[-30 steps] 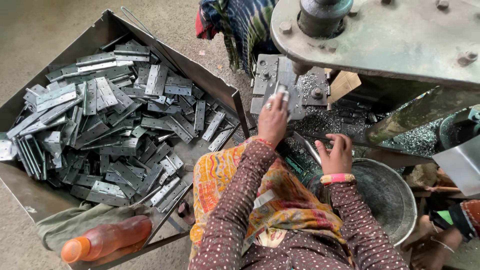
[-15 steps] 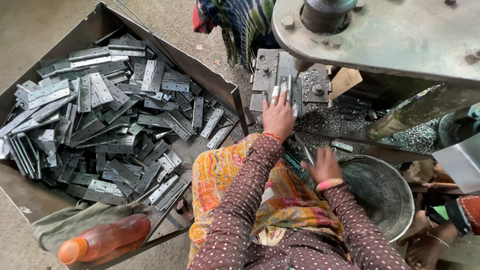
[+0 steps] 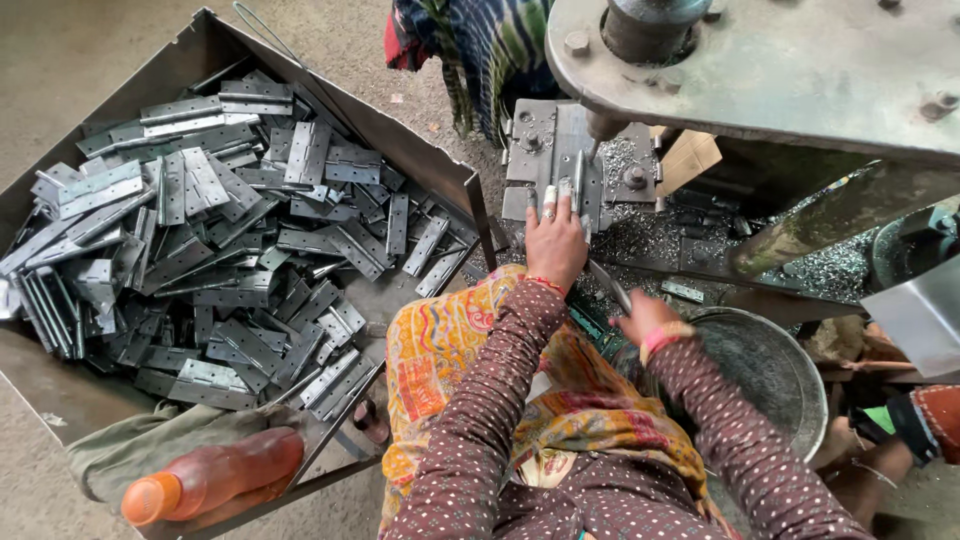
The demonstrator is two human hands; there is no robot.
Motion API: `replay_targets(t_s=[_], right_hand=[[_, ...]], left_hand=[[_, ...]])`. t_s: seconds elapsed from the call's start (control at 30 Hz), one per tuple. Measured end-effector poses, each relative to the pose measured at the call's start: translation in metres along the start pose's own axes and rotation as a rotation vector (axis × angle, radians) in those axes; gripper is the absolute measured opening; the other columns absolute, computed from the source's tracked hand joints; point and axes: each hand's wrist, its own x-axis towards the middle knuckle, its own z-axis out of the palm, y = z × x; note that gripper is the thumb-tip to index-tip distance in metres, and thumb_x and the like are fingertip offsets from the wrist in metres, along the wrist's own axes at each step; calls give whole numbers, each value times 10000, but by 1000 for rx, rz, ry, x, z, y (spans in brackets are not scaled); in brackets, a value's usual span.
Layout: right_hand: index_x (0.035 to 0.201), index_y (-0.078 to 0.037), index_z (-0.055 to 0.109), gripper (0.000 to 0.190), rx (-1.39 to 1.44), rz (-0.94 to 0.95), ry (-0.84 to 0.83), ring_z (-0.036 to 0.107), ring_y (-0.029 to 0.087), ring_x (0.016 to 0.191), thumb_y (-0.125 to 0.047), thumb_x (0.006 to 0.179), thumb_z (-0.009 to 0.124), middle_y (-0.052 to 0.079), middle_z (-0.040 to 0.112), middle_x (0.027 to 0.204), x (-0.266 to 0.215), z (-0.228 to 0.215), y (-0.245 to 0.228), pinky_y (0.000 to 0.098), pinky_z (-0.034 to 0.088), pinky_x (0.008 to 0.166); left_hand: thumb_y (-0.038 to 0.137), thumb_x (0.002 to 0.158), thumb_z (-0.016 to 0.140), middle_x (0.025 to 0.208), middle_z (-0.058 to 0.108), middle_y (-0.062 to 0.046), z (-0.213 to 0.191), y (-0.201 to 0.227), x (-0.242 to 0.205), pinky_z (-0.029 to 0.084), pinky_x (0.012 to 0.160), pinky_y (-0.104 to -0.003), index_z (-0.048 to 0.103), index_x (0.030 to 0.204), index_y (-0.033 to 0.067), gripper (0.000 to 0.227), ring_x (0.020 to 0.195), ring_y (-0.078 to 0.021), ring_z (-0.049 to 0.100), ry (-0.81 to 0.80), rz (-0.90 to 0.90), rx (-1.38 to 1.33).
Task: The person sits on the floor and operates a manual press machine to process metal pieces. They pick up metal strips from a large bin, place them into the machine's mold, and use a lever to activate the press. The processed pieces are then removed and placed back into the bin.
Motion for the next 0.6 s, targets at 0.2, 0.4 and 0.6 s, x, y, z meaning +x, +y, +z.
replay_targets(t_s=[0.2,0.4,0.6], right_hand=[[1157,-54,613,436,-35,-133,281,728,417,835,-444,967,661,225,730,927,-18,66,20,514,581,759],[1054,0,616,587,-132,-107,92,708,408,821,-528,848,769,243,721,911,7,-8,6,504,575,727],[1121,-13,547,484,138,-35,22,752,390,717,-434,914,668,227,741,861,-23,33,7,493,617,672]], left_hand=[[208,899,572,1383,601,-97,-2,-8,-4,384,1137,-563,737,1050,74,261,1342,-290,548,-52,2,-112],[201,909,565,1432,569,-129,18,-9,13,371,1115,-584,732,1107,69,291,1354,-301,520,-32,13,-27],[211,964,536,1443,554,-154,27,-5,39,362,1138,-560,721,1142,68,294,1346,-310,514,-135,-13,57]])
